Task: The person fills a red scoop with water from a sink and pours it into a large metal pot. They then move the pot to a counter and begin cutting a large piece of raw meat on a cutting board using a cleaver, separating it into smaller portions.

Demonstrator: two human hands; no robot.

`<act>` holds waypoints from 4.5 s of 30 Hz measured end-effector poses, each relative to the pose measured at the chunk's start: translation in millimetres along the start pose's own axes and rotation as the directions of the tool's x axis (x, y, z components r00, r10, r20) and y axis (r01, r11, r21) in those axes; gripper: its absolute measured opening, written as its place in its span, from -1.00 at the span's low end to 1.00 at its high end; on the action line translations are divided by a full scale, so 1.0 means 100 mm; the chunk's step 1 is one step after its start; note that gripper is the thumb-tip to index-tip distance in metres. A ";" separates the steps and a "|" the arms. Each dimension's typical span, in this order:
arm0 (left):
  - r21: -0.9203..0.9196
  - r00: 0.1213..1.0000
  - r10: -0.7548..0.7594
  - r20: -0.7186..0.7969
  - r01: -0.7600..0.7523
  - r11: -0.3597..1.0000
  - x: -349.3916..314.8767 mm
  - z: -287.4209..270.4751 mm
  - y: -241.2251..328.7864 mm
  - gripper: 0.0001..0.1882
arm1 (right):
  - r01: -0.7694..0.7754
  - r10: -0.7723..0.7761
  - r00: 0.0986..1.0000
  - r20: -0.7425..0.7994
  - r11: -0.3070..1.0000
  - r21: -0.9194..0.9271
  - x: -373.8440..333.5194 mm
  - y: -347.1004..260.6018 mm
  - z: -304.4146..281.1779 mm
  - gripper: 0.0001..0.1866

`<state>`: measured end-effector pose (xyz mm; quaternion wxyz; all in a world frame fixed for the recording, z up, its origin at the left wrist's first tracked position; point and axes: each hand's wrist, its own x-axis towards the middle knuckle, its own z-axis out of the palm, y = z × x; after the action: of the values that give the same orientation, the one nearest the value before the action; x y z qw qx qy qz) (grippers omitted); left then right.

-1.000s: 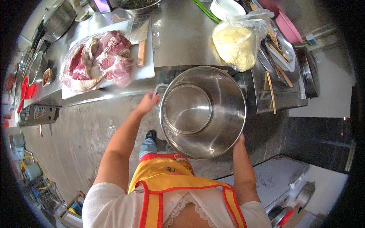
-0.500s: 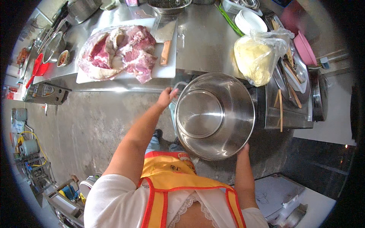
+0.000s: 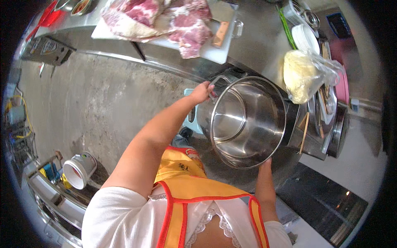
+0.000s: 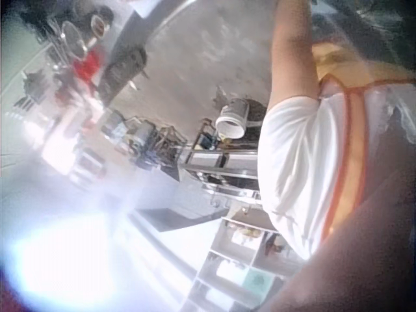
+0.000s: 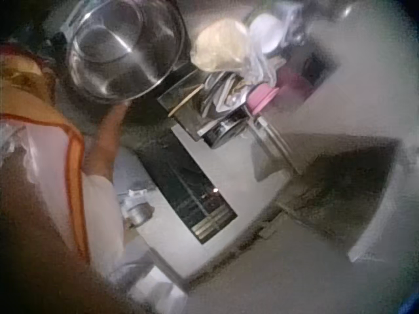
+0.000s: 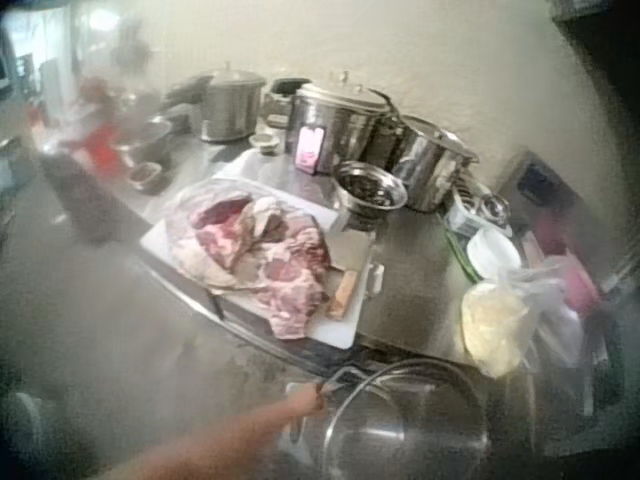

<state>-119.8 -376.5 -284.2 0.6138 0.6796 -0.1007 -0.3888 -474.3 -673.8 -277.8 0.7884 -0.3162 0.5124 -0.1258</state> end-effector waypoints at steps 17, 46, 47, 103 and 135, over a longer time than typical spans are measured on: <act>0.019 0.997 -0.068 -0.029 0.068 0.997 -0.16 -0.10 -0.03 -0.69 | 0.067 -0.065 0.994 0.088 0.997 -0.025 -0.15 0.06 0.17 -0.60; 0.876 0.537 0.816 -0.215 -0.264 0.404 -1.18 -2.71 2.02 -0.49 | 0.771 -0.705 0.580 0.408 0.312 -0.556 -0.93 0.32 4.62 -0.81; 0.873 0.553 0.794 -0.252 -0.224 0.433 -1.03 -2.83 2.19 -0.45 | 0.766 -0.703 0.569 0.427 0.264 -0.586 -1.02 0.32 4.86 -0.80; 0.563 0.693 0.312 0.650 -0.715 0.415 -0.10 1.19 1.22 -0.41 | 0.427 -0.601 0.799 0.025 0.538 -0.727 -2.45 1.49 2.61 -0.85; 0.818 0.673 0.703 0.231 -0.525 0.234 -1.03 -3.57 1.78 -0.49 | 0.048 -0.556 0.820 0.137 -0.172 -0.984 0.00 -0.03 5.80 -0.59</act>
<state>103.5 -83.5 -99.7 0.3168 0.8197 -0.4747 0.0497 41.2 -461.5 -116.3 0.1384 -0.8708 0.4694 0.0461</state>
